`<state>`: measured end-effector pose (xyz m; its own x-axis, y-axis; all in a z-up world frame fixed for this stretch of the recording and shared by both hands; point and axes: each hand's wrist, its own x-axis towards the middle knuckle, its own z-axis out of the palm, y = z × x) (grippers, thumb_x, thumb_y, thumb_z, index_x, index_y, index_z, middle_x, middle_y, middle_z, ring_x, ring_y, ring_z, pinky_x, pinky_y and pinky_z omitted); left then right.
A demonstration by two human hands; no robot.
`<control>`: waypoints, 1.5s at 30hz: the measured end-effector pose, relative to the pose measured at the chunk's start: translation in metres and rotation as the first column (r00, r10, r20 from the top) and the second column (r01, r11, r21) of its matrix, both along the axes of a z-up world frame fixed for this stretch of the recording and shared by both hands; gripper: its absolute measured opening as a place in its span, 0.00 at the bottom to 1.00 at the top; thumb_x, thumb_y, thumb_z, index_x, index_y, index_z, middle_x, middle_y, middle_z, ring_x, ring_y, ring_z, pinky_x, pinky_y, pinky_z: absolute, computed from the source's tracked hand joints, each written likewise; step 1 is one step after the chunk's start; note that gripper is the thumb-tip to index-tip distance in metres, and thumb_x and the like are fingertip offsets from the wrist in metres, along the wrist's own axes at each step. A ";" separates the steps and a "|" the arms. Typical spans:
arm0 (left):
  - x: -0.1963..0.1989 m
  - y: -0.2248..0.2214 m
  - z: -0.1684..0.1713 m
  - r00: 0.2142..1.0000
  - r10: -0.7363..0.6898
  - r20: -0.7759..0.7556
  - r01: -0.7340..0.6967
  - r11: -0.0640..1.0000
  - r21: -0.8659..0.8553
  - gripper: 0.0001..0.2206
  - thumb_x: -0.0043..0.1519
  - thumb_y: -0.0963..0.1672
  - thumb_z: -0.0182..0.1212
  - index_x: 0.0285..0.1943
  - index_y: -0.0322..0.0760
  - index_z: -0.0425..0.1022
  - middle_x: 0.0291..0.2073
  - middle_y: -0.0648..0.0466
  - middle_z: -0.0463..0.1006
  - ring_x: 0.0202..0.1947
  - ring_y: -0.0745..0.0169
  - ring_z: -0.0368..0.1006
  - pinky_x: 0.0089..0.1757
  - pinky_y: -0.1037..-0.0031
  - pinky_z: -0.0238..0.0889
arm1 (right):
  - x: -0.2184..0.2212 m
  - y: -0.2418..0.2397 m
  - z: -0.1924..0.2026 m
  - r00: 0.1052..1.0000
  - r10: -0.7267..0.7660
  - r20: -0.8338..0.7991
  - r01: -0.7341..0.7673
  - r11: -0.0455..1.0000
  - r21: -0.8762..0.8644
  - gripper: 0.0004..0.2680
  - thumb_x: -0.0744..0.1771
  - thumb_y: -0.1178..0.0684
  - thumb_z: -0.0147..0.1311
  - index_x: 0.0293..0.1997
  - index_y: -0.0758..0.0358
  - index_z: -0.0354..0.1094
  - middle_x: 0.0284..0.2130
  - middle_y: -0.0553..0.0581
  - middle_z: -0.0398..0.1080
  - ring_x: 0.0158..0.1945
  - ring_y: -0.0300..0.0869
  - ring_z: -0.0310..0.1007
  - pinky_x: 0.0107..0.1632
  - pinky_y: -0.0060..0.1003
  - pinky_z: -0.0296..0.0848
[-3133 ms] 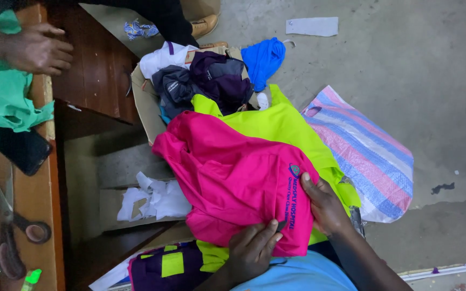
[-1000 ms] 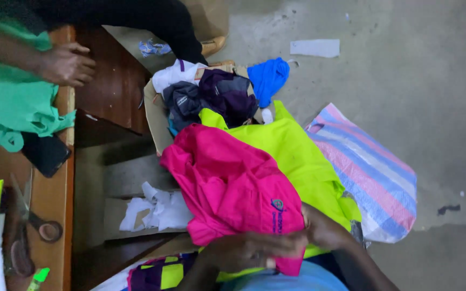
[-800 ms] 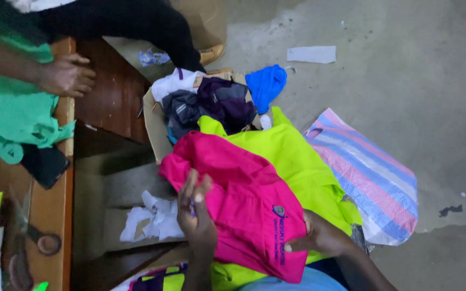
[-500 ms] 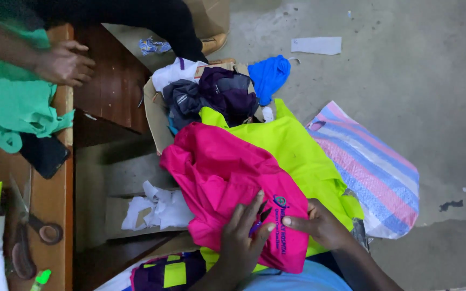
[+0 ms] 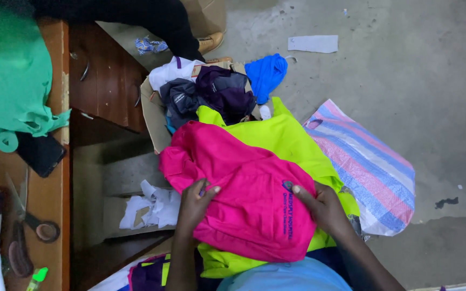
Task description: The person is inspecting finished garments and manually removing loose threads from the fabric.
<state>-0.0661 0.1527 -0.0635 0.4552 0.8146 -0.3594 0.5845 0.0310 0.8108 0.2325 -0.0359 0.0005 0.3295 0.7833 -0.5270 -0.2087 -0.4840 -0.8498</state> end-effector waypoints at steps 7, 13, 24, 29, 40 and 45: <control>-0.076 -0.073 0.129 0.673 -0.730 0.122 0.599 0.634 0.489 0.17 0.71 0.54 0.57 0.35 0.43 0.76 0.22 0.58 0.72 0.20 0.58 0.73 0.24 0.62 0.56 | 0.032 -0.027 0.068 0.996 0.084 0.000 -0.083 0.984 -0.157 0.14 0.62 0.57 0.66 0.50 0.70 0.86 0.42 0.65 0.90 0.42 0.52 0.90 0.43 0.44 0.85; -0.017 -0.065 0.105 0.985 -0.137 0.104 0.117 0.977 0.176 0.12 0.67 0.49 0.57 0.36 0.42 0.78 0.22 0.59 0.73 0.26 0.65 0.67 0.32 0.67 0.58 | 0.043 -0.002 0.068 0.932 0.238 0.272 -0.146 0.937 -0.317 0.13 0.67 0.48 0.61 0.50 0.63 0.84 0.34 0.57 0.85 0.34 0.44 0.82 0.33 0.38 0.74; -0.014 -0.006 -0.047 0.866 0.450 0.219 -0.488 0.856 0.171 0.14 0.66 0.52 0.59 0.54 0.44 0.76 0.42 0.57 0.81 0.43 0.63 0.75 0.47 0.68 0.67 | 0.055 -0.038 -0.059 0.963 -0.083 -0.256 0.041 0.985 -0.167 0.20 0.62 0.60 0.59 0.61 0.74 0.72 0.46 0.74 0.79 0.40 0.65 0.78 0.44 0.60 0.78; -0.092 -0.001 0.032 0.727 0.652 0.217 -0.637 0.520 0.569 0.25 0.71 0.49 0.52 0.72 0.28 0.65 0.66 0.36 0.72 0.68 0.38 0.67 0.64 0.59 0.56 | 0.048 -0.010 -0.015 0.876 -0.148 -0.459 0.077 0.983 -0.169 0.25 0.65 0.71 0.39 0.73 0.64 0.55 0.57 0.79 0.65 0.54 0.73 0.64 0.57 0.77 0.64; -0.195 -0.005 0.084 0.367 0.929 -0.044 -0.227 0.136 0.964 0.17 0.70 0.40 0.62 0.67 0.25 0.73 0.48 0.35 0.77 0.45 0.36 0.72 0.35 0.53 0.67 | 0.026 0.013 0.017 0.965 -0.178 -0.193 0.146 0.975 -0.169 0.20 0.66 0.65 0.45 0.67 0.57 0.60 0.52 0.71 0.66 0.53 0.68 0.67 0.56 0.69 0.67; -0.204 0.024 0.105 0.421 0.904 0.072 -0.195 0.013 0.981 0.12 0.74 0.40 0.56 0.63 0.24 0.73 0.54 0.35 0.75 0.52 0.35 0.74 0.43 0.55 0.69 | 0.017 0.009 0.024 0.977 -0.201 -0.066 0.197 0.978 -0.074 0.17 0.64 0.63 0.53 0.60 0.58 0.65 0.47 0.65 0.70 0.48 0.61 0.71 0.52 0.61 0.71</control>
